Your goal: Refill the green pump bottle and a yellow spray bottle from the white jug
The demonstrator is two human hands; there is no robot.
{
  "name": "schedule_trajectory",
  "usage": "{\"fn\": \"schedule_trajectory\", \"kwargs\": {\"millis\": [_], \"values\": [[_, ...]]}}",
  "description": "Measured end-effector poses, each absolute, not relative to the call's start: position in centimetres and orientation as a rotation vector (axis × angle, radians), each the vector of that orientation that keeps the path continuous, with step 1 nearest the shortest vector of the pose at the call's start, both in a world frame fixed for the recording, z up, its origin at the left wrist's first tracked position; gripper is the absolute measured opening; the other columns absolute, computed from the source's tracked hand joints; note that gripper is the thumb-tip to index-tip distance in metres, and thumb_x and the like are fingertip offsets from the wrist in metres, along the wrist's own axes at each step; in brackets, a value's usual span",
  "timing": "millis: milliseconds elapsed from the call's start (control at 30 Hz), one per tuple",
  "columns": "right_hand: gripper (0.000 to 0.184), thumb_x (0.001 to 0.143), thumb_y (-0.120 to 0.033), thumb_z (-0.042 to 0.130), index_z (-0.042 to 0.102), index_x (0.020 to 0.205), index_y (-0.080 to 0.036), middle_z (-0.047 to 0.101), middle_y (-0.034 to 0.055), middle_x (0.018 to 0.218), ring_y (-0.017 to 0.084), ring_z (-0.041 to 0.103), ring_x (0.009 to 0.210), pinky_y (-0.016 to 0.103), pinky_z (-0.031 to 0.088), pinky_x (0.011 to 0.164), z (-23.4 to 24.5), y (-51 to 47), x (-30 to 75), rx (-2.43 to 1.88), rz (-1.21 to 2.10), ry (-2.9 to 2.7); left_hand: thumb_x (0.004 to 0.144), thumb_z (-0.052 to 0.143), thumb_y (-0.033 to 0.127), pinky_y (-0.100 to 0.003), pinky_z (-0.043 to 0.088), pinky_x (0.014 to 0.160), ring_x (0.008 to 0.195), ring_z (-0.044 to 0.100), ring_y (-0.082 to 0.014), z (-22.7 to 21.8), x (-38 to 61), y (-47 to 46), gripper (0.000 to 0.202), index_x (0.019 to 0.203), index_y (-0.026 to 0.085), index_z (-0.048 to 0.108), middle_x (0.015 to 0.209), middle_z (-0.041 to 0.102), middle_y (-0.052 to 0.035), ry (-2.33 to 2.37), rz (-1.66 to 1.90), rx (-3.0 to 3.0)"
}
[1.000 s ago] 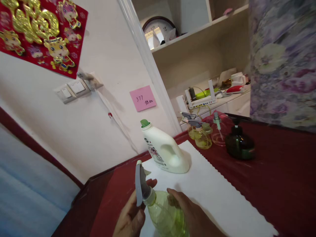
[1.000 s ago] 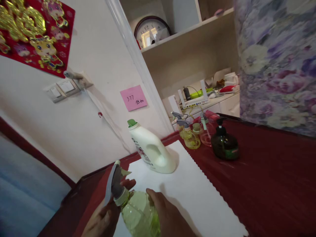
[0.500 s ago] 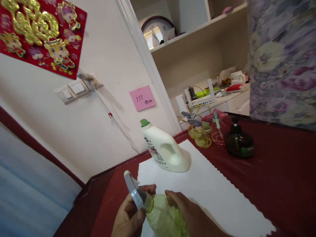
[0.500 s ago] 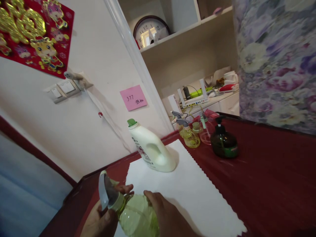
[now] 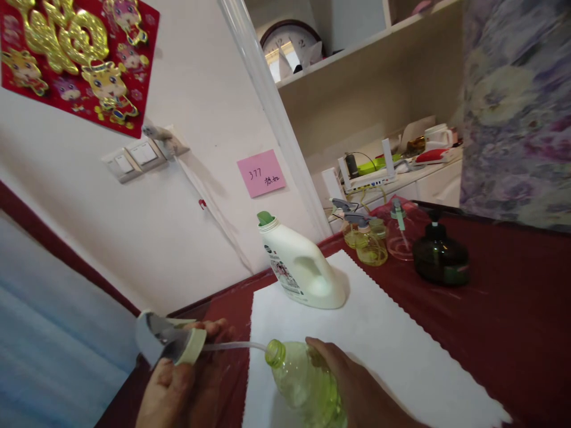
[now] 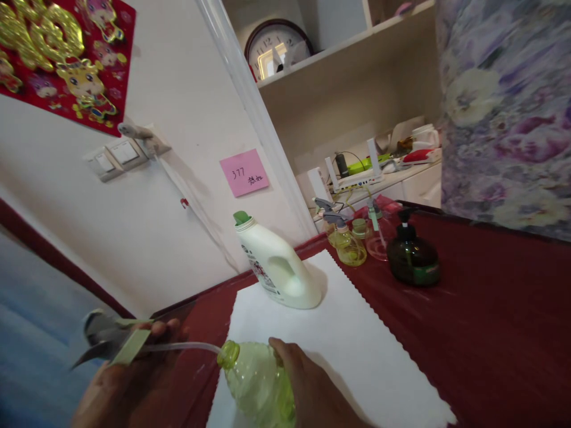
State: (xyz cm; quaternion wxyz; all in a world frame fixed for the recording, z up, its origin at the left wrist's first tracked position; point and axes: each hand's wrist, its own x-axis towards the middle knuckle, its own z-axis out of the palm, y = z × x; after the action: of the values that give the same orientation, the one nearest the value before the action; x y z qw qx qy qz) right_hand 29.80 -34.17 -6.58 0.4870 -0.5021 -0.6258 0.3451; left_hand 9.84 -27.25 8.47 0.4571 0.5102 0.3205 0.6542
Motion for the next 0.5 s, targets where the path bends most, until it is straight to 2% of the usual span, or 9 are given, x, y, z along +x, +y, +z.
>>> {"fn": "schedule_trajectory", "kwargs": {"millis": [67,233,400,500], "values": [[0.108,0.056,-0.042,0.080,0.039,0.153,-0.017,0.055,0.0210,0.147,0.041,0.056,0.130,0.053,0.045,0.108,-6.9,-34.2,29.9,-1.232,0.856,-1.501,0.058,0.089,0.060,-0.043,0.064,0.086,0.094,0.072,-0.0273,8.9,9.2,-27.0,0.044,0.089,0.032,0.075,0.088,0.076,0.0021,0.779,1.654,1.245],[0.110,0.054,-0.031,0.080,0.036,0.154,-0.020,0.052,0.0175,0.151,0.037,0.055,0.133,0.050,0.042,0.112,-5.8,-34.8,30.0,-1.297,0.959,-1.459,0.047,0.094,0.062,-0.029,0.064,0.082,0.085,0.071,-0.0183,10.6,8.0,-27.8,0.055,0.091,0.035,0.074,0.087,0.076,0.0102,0.769,1.774,1.204],[0.111,0.058,-0.031,0.078,0.030,0.156,-0.012,0.051,0.0202,0.150,0.033,0.051,0.137,0.046,0.037,0.116,-4.2,-35.9,29.9,-1.381,0.993,-1.445,0.051,0.097,0.047,-0.026,0.063,0.085,0.087,0.071,-0.0176,12.6,6.9,-29.1,0.051,0.093,0.030,0.073,0.086,0.076,0.0080,0.843,1.805,1.237],[0.107,0.060,-0.032,0.077,0.031,0.155,-0.012,0.050,0.0199,0.151,0.032,0.049,0.138,0.046,0.037,0.117,-4.1,-36.4,29.8,-1.405,0.972,-1.443,0.058,0.095,0.042,-0.020,0.059,0.082,0.086,0.070,-0.0157,13.3,6.0,-28.7,0.044,0.092,0.026,0.072,0.087,0.076,0.0044,1.068,1.781,1.352]]}}
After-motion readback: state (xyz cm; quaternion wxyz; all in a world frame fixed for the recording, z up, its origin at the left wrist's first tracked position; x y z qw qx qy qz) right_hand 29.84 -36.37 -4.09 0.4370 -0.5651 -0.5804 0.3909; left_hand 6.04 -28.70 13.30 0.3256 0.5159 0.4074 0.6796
